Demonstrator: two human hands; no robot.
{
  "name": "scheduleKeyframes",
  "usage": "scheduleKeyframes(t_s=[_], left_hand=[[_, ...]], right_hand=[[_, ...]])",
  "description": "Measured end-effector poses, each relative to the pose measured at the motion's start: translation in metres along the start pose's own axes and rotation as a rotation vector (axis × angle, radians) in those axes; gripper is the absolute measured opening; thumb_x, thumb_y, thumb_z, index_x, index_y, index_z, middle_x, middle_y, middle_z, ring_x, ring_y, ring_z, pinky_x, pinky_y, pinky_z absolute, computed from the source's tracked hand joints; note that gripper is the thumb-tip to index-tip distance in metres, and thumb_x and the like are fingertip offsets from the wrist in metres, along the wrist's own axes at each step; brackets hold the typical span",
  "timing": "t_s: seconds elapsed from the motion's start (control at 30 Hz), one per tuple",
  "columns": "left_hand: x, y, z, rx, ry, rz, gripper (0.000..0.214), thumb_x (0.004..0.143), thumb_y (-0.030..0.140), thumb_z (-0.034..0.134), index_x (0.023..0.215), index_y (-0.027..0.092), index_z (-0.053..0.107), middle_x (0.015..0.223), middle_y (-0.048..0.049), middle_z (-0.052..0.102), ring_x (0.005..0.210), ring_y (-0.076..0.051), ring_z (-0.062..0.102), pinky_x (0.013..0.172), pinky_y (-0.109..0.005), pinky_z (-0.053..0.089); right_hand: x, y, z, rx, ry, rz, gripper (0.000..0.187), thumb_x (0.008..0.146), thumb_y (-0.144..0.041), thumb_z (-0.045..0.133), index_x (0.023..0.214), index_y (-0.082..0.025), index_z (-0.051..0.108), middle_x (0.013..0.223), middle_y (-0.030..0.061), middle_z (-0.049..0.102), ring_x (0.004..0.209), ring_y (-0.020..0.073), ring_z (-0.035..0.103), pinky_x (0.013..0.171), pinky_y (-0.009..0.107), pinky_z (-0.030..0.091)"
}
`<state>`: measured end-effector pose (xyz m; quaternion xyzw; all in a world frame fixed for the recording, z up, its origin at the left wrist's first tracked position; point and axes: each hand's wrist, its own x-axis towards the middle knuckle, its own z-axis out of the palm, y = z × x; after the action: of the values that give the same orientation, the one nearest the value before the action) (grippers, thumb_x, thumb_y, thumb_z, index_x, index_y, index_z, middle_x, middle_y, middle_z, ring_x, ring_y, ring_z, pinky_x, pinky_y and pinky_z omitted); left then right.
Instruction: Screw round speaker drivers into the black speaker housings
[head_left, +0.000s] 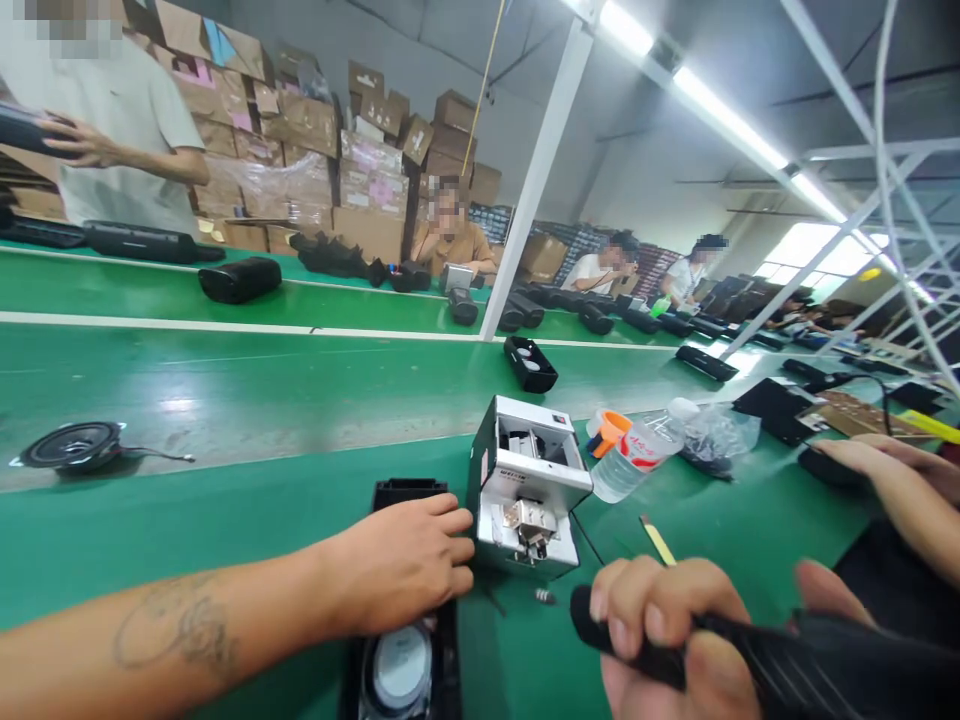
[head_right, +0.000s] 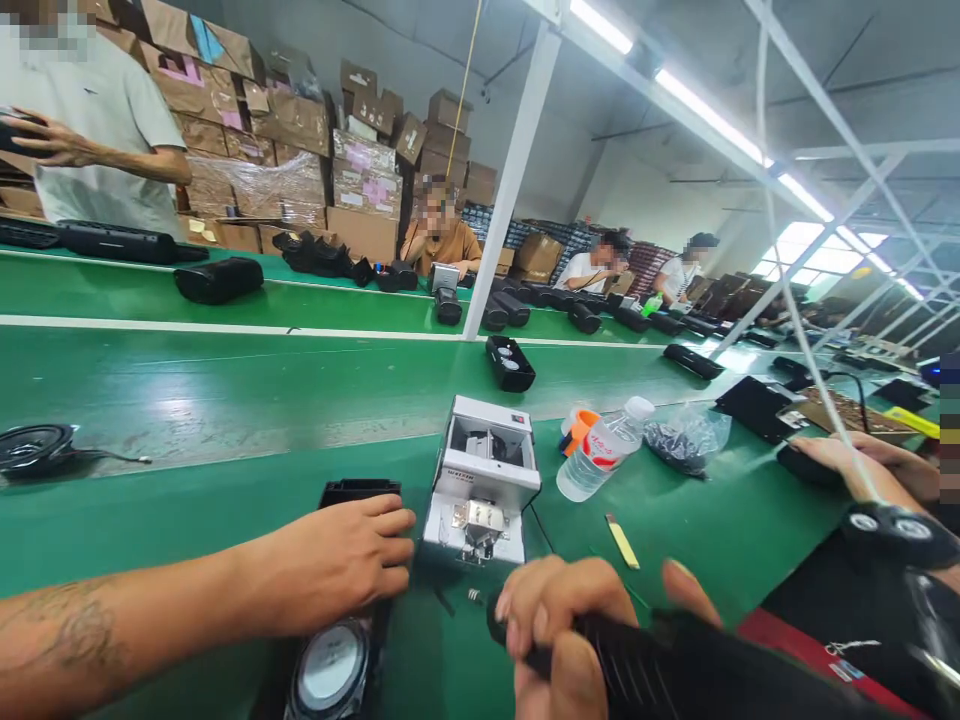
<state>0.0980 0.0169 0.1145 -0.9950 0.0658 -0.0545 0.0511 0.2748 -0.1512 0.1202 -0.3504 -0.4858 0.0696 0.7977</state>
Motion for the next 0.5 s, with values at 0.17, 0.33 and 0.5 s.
scheduleKeyframes(t_s=[0.17, 0.33, 0.5], left_hand=[[-0.004, -0.019, 0.016, -0.006, -0.054, -0.039, 0.014, 0.092, 0.023, 0.087, 0.084, 0.023, 0.074, 0.084, -0.0021, 0.078, 0.079, -0.024, 0.071, 0.076, -0.04, 0.05], [-0.046, -0.02, 0.018, -0.078, -0.11, -0.307, 0.016, 0.088, 0.01, 0.076, 0.079, 0.022, 0.075, 0.076, -0.0061, 0.078, 0.072, -0.029, 0.077, 0.064, -0.038, 0.051], [-0.115, -0.011, 0.005, -0.211, -0.119, -0.685, 0.029, 0.1, 0.015, 0.054, 0.106, 0.025, 0.081, 0.083, -0.0063, 0.085, 0.074, -0.03, 0.084, 0.064, -0.034, 0.059]], right_hand=[[0.021, 0.028, 0.016, -0.134, 0.111, -0.074, 0.056, 0.103, -0.024, 0.072, 0.152, -0.035, 0.048, 0.074, -0.0103, 0.063, 0.056, 0.0144, 0.057, 0.059, 0.031, 0.055], [0.026, 0.042, 0.02, -0.185, 0.066, 0.037, 0.036, 0.101, -0.027, 0.078, 0.128, -0.028, 0.054, 0.072, -0.0094, 0.065, 0.055, 0.0124, 0.06, 0.06, 0.03, 0.056], [0.012, 0.036, 0.023, -0.198, 0.105, 0.306, 0.035, 0.099, -0.034, 0.083, 0.122, -0.025, 0.059, 0.073, -0.0081, 0.063, 0.047, 0.0092, 0.055, 0.044, 0.022, 0.05]])
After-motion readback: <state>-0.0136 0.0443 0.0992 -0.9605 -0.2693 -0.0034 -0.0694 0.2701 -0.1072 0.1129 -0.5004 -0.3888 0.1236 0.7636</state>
